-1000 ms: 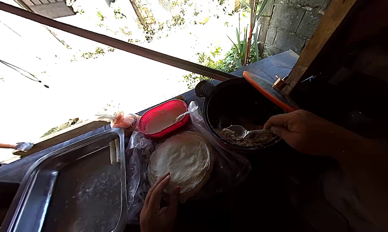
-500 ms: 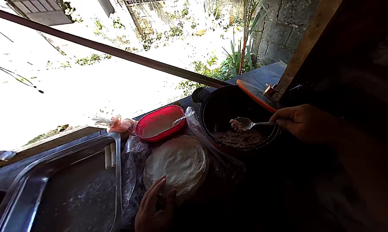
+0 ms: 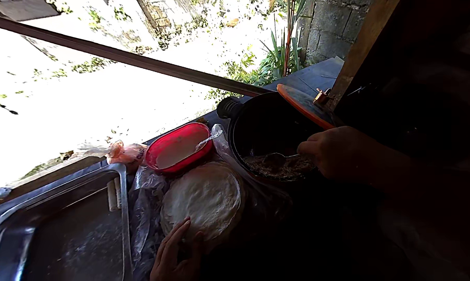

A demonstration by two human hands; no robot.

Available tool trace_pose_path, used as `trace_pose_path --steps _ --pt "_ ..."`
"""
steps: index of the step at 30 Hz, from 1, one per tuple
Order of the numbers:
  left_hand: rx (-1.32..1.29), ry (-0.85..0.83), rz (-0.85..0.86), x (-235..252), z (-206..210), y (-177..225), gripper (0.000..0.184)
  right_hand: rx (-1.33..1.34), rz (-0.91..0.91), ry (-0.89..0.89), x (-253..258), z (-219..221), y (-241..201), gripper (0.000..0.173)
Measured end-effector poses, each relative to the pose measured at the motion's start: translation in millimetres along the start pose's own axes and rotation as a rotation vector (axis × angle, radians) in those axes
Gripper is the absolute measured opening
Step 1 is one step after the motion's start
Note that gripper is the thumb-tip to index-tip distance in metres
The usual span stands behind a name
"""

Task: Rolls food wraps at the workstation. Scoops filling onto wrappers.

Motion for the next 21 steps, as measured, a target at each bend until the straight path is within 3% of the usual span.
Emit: trace_pose_path --steps 10,21 --pt "0.021 -0.002 0.01 0 1 1 0.037 0.135 -0.066 0.104 -19 -5 10 0.025" --pt "0.023 0.021 0.019 1 1 2 0.038 0.378 -0.036 0.054 -21 -5 32 0.027"
Point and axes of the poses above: each hand's wrist, its own x-axis towards the middle knuckle, its own z-axis out of the palm, y = z × x, the point moved 7 cm from there along x, towards the middle knuckle, and after that the axes turned 8 degrees about z, right-handed, at the moved point
